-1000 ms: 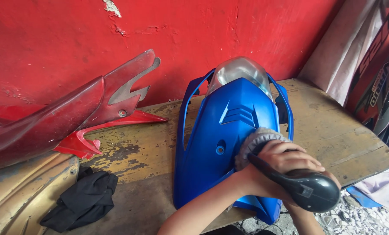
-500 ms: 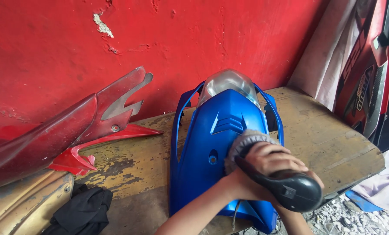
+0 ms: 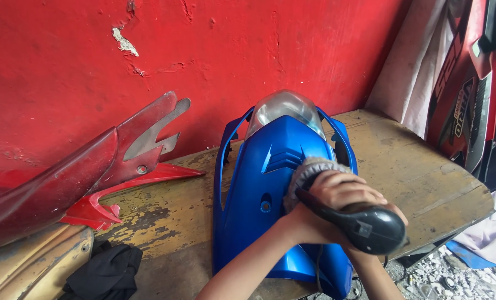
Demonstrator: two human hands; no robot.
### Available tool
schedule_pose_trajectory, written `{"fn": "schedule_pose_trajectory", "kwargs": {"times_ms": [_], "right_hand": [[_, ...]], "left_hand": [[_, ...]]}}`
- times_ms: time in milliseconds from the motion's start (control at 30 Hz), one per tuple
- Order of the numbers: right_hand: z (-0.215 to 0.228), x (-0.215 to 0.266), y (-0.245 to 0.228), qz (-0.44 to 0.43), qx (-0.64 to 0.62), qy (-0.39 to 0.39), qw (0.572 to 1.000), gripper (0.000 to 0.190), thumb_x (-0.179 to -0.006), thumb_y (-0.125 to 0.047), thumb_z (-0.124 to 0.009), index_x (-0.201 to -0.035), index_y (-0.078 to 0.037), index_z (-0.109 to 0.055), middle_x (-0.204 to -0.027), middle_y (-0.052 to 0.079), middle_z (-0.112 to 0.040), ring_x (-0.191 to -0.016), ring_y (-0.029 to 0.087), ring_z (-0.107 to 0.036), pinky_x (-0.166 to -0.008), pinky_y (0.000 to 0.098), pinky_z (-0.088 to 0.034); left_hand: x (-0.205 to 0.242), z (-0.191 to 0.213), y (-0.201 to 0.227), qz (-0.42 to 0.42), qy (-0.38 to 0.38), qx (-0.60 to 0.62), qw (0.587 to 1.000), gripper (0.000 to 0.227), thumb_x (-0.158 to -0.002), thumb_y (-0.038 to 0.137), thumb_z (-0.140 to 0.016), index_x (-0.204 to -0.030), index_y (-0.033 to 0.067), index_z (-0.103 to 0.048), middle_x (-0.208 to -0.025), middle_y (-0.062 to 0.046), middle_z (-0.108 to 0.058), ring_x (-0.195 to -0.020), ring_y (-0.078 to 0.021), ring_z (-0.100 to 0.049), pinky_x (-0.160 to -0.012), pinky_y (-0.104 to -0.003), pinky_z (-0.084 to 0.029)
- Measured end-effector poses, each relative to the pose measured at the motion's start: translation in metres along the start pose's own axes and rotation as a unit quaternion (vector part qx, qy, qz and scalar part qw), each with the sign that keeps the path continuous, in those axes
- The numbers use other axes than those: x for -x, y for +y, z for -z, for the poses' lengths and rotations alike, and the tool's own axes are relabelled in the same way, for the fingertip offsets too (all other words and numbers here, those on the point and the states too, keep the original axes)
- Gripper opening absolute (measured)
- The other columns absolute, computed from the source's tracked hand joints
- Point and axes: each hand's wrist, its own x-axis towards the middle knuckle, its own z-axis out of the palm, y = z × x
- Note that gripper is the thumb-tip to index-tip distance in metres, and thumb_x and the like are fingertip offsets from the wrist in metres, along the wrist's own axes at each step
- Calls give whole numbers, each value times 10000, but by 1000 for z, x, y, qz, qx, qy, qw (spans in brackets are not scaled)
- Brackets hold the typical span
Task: The person uses a handheld electric polisher with a buffing pad to polish a blue motorcycle fairing. They move the tool across the surface of the fairing, which is resting on a wooden workbench. Other motorcycle parts, including a red fairing and a gold-colored part, are visible nearby.
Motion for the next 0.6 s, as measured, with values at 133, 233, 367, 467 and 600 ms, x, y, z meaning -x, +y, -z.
{"fn": "schedule_pose_trajectory", "kwargs": {"times_ms": [133,233,367,467,600], "right_hand": [[-2,-7,-2,50,153,-11,987,488,-1001,-184,-612,-1447,-61,-456,-1371,124,-538,-1321,249,-528,-1133,412,-408],[-3,-8,-2,97,305,-14,947,492,-997,-178,-622,-1446,-67,-454,-1356,110,-542,-1301,236,-536,-1122,405,-421],[3,-11,16,129,430,-20,894,487,-975,-158,-650,-1427,-77,-485,-1333,105,-557,-1267,229,-549,-1103,395,-436],[1,-6,20,126,432,-14,893,488,-952,-147,-679,-1409,-83,-518,-1324,98,-574,-1244,225,-565,-1092,384,-450],[-8,4,8,112,367,15,923,511,-943,-154,-704,-1415,-82,-523,-1339,69,-586,-1239,211,-584,-1095,368,-472]], "left_hand": [[-6,-23,-1,8,2,29,1000,447,-812,458,-746,-1199,253,-664,-1233,87,-696,-1268,-153,-623,-1159,-359,-386],[-15,-33,-14,3,-14,-4,1000,414,-809,450,-747,-1176,267,-683,-1216,86,-707,-1263,-144,-626,-1213,-393,-375],[-24,-12,-21,-12,-5,-12,1000,456,-794,490,-741,-1189,272,-673,-1216,75,-698,-1271,-151,-622,-1164,-361,-397],[-13,-1,-19,-23,3,-30,999,485,-796,488,-747,-1221,268,-671,-1223,66,-696,-1259,-161,-630,-1150,-373,-412],[-2,-9,-16,-31,-7,13,999,456,-809,453,-743,-1212,252,-668,-1237,75,-700,-1257,-156,-641,-1190,-379,-447]]}}
